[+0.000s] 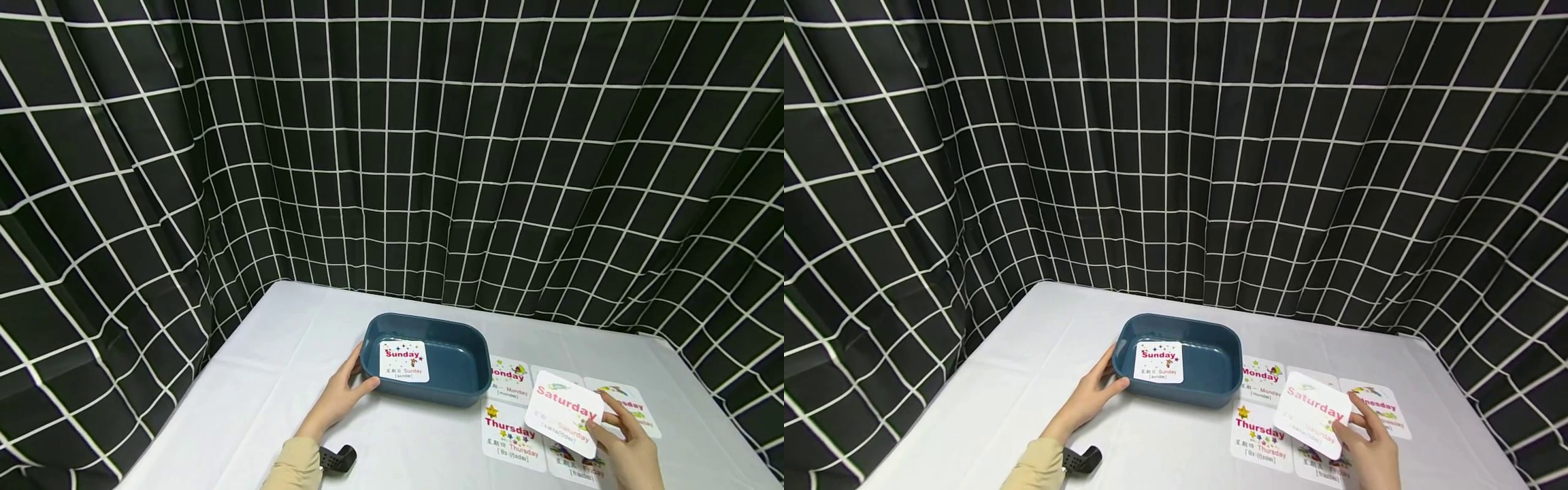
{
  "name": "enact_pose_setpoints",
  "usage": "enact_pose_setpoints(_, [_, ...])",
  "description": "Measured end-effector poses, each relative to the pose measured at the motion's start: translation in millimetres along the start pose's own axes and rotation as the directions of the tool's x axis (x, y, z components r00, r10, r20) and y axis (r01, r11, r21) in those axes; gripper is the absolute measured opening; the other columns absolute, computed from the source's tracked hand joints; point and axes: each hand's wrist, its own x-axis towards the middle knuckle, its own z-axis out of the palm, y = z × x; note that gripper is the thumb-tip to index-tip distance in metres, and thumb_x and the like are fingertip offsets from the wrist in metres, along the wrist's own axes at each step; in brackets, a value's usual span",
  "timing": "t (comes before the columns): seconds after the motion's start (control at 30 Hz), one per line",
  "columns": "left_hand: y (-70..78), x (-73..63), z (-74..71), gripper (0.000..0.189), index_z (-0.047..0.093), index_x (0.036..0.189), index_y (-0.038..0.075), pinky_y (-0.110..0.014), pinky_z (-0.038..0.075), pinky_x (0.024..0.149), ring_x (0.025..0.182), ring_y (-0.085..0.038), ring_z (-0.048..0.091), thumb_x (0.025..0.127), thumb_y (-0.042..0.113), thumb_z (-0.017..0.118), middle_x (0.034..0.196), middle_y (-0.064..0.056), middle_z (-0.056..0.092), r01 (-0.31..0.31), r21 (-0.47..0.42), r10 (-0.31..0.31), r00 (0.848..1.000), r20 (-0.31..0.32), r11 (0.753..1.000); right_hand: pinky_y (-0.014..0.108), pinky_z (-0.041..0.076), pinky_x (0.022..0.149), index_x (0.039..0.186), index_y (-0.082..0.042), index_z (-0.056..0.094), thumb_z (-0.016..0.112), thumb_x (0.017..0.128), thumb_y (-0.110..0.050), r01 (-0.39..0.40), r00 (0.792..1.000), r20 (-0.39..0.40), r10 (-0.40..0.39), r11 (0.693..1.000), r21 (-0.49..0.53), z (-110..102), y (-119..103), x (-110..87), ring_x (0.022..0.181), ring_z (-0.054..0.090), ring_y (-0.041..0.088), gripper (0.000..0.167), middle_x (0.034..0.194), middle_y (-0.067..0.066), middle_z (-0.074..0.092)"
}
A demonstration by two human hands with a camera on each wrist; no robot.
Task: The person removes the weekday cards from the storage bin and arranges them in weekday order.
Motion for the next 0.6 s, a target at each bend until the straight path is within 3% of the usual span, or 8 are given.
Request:
enact_pose_setpoints(0.33, [1.0, -0.6, 0.5, 0.078, 0.022, 0.147, 0.004, -0.054, 0.024, 0.104, 0.122, -0.04, 0.041, 0.088, 0.031, 0.065, 0.138, -0.023, 0.04, 0.009, 0.003, -0.009, 1.0, -0.012, 1.0, 0.016, 0.049, 0.057, 0.146, -0.014, 0.029, 0.066, 0.086, -0.016, -0.045, 0.999, -0.02, 0.045, 0.999, 0.014, -43, 19, 17.7, 0.066, 0.05, -0.007, 0.071, 0.074, -0.029, 0.045])
enact_pose_setpoints(0.47, [-15.0, 4.9, 4.3, 0.078, 0.021, 0.147, 0.005, -0.055, 0.023, 0.104, 0.122, -0.04, 0.041, 0.087, 0.03, 0.066, 0.138, -0.023, 0.04, 0.002, 0.012, -0.002, 1.0, -0.023, 1.0, 0.014, 0.044, 0.057, 0.146, -0.024, 0.028, 0.066, 0.086, -0.027, -0.059, 0.998, -0.027, 0.057, 0.995, -0.083, -63, 27, 28.4, 0.069, 0.042, -0.011, 0.071, 0.072, -0.033, 0.042])
enact_pose_setpoints(0.6, [-33.1, 9.9, 5.9, 0.079, 0.022, 0.148, 0.011, -0.054, 0.025, 0.104, 0.122, -0.035, 0.044, 0.086, 0.032, 0.067, 0.138, -0.018, 0.042, -0.006, 0.026, 0.006, 1.0, -0.022, 1.0, 0.019, 0.034, 0.069, 0.147, -0.03, 0.025, 0.062, 0.088, -0.03, -0.012, 1.0, -0.004, 0.012, 0.979, -0.206, -80, 33, 35.8, 0.078, 0.033, -0.013, 0.07, 0.071, -0.036, 0.041])
